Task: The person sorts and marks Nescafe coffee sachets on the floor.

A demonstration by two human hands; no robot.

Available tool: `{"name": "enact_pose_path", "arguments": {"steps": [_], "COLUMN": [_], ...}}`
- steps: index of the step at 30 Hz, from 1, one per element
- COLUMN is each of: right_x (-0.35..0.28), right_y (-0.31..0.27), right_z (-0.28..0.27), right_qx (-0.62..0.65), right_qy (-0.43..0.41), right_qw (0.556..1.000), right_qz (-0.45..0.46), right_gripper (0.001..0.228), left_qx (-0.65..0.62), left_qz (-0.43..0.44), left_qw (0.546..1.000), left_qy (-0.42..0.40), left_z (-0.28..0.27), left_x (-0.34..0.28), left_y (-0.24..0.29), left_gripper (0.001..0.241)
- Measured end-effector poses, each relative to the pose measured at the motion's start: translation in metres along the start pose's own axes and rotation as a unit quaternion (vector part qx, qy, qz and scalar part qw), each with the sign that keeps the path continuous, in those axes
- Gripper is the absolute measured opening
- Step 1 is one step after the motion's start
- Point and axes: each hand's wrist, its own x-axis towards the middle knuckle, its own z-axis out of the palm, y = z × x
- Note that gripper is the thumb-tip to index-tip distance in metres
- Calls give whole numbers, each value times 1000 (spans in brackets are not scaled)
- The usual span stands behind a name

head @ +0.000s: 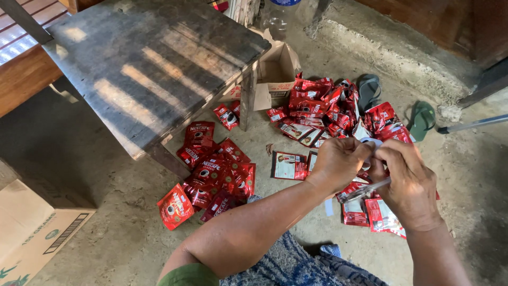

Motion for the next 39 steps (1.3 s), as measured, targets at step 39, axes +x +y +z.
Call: {"name": "enact_pose_path", "arguments": {"steps": [39], "right_x": [-40], "right_y": [91], "right_z": [28], "right_qx": [284], "right_qy": [-51], "right_qw": [914], "right_qz": [285], "right_gripper": [8], "left_qx": [-69], "left_qz": [-77], "left_qw": [995], "left_qy": [3], "left_z": [-22], "left_x": [9], "left_y": [6], "left_gripper": [15]}}
